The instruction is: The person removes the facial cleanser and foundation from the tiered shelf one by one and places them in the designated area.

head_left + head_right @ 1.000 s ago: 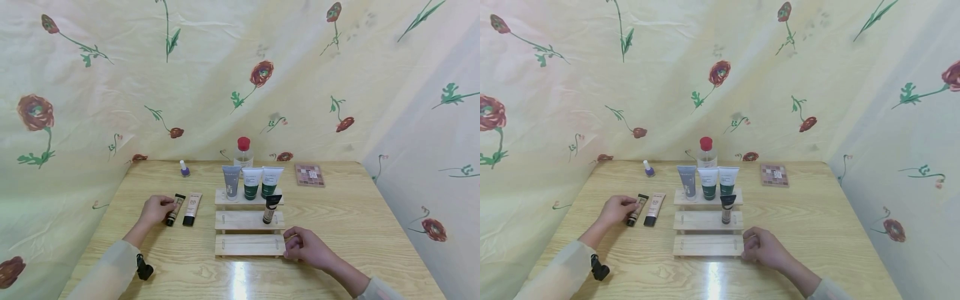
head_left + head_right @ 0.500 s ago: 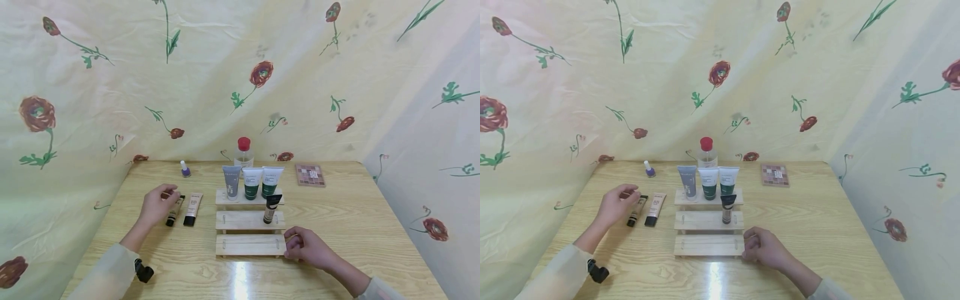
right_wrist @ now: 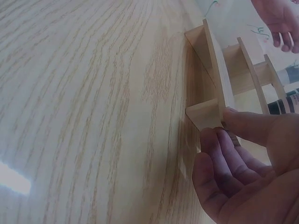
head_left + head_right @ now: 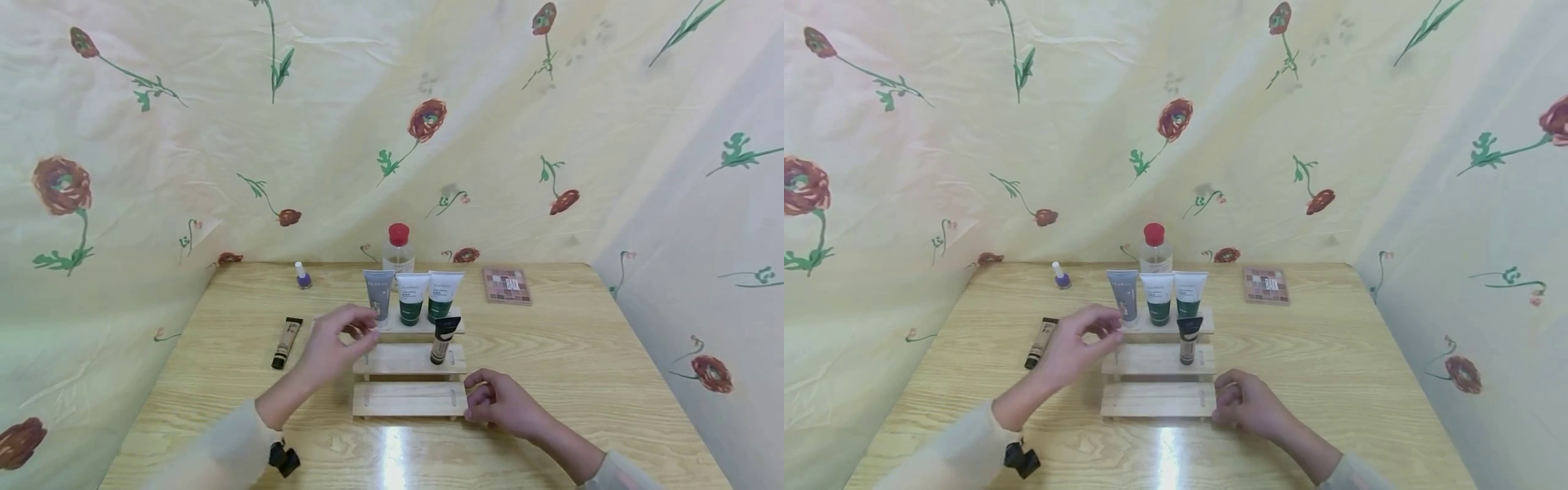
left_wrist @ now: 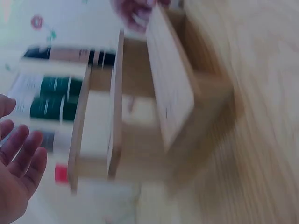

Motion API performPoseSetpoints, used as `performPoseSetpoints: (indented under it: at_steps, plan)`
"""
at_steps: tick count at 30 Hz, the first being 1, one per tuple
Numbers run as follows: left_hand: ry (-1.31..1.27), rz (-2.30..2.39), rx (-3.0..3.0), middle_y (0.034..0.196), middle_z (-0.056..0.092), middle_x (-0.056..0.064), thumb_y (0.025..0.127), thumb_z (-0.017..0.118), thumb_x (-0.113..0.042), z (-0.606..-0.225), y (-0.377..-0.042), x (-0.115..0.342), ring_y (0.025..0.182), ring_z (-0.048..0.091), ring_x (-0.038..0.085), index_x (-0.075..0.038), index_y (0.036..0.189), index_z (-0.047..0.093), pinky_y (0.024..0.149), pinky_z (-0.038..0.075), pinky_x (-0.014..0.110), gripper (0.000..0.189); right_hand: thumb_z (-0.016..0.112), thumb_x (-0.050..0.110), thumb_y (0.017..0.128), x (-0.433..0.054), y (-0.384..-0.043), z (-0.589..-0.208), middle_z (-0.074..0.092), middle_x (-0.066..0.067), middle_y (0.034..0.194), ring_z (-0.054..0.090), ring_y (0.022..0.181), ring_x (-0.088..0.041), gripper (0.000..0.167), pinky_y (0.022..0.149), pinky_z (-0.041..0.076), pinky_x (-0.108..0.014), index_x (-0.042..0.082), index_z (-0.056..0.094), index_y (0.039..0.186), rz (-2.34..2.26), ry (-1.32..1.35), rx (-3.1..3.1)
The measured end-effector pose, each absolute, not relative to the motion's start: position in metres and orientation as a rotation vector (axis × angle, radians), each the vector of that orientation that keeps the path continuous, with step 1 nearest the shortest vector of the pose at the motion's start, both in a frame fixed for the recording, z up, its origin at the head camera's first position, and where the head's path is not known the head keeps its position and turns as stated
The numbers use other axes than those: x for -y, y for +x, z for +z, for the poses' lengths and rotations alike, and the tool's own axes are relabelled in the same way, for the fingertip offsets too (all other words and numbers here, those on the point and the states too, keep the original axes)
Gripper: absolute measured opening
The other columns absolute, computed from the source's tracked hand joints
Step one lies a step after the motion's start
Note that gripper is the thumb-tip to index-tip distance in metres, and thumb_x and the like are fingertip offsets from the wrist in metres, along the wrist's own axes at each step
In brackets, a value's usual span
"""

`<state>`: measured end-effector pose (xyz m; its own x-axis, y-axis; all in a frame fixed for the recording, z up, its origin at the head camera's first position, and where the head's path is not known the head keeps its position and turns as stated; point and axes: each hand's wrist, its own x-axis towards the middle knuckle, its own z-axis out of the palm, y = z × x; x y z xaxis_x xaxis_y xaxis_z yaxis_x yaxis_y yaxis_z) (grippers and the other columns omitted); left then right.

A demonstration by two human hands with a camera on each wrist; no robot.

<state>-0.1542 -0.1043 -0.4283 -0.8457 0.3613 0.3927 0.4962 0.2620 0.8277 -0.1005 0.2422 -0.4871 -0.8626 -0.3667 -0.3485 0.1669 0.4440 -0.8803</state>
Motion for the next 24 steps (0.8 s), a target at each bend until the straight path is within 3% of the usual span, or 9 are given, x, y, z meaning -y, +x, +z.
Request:
performPoseSetpoints:
  at_steps: [5, 13, 18, 24]
  plan:
    - [-0.892, -1.731, 2.428, 0.105, 0.071, 0.001, 0.093, 0.077, -0.016, -0.431, -0.148, 0.069, 0.094, 0.067, 0.013, -0.011, 0.124, 0.069, 0.082, 0.060, 0.029, 0.032, 0.080, 0.006, 0.085, -0.241, -0.100, -0.485, 0.071, -0.010, 0.092, 0.066, 0.080, -0.023, 0.051, 0.059, 0.054, -0.032, -0.008, 0.053, 0.126, -1.434, -0.174, -2.192]
    - [-0.906, -1.814, 2.393, 0.114, 0.071, 0.008, 0.092, 0.078, -0.018, -0.436, -0.146, 0.035, 0.098, 0.069, 0.017, -0.008, 0.127, 0.068, 0.084, 0.059, 0.030, 0.037, 0.081, 0.006, 0.084, -0.240, -0.101, -0.487, 0.072, -0.009, 0.090, 0.065, 0.077, -0.022, 0.050, 0.058, 0.053, -0.033, -0.007, 0.054, 0.124, -1.420, -0.178, -2.216]
    - [-0.875, -1.801, 2.452, 0.123, 0.069, 0.002, 0.092, 0.079, -0.022, -0.435, -0.149, 0.023, 0.107, 0.068, 0.015, -0.014, 0.131, 0.065, 0.090, 0.057, 0.030, 0.042, 0.081, 0.006, 0.084, -0.241, -0.101, -0.486, 0.071, -0.010, 0.090, 0.065, 0.077, -0.022, 0.050, 0.059, 0.054, -0.034, -0.007, 0.053, 0.124, -1.435, -0.158, -2.197]
    - [-0.844, -1.791, 2.492, 0.119, 0.069, -0.003, 0.093, 0.078, -0.023, -0.432, -0.152, 0.016, 0.107, 0.068, 0.013, -0.015, 0.132, 0.065, 0.090, 0.057, 0.028, 0.042, 0.080, 0.006, 0.086, -0.242, -0.099, -0.486, 0.072, -0.011, 0.093, 0.066, 0.081, -0.023, 0.051, 0.062, 0.054, -0.035, -0.008, 0.052, 0.127, -1.460, -0.138, -2.154]
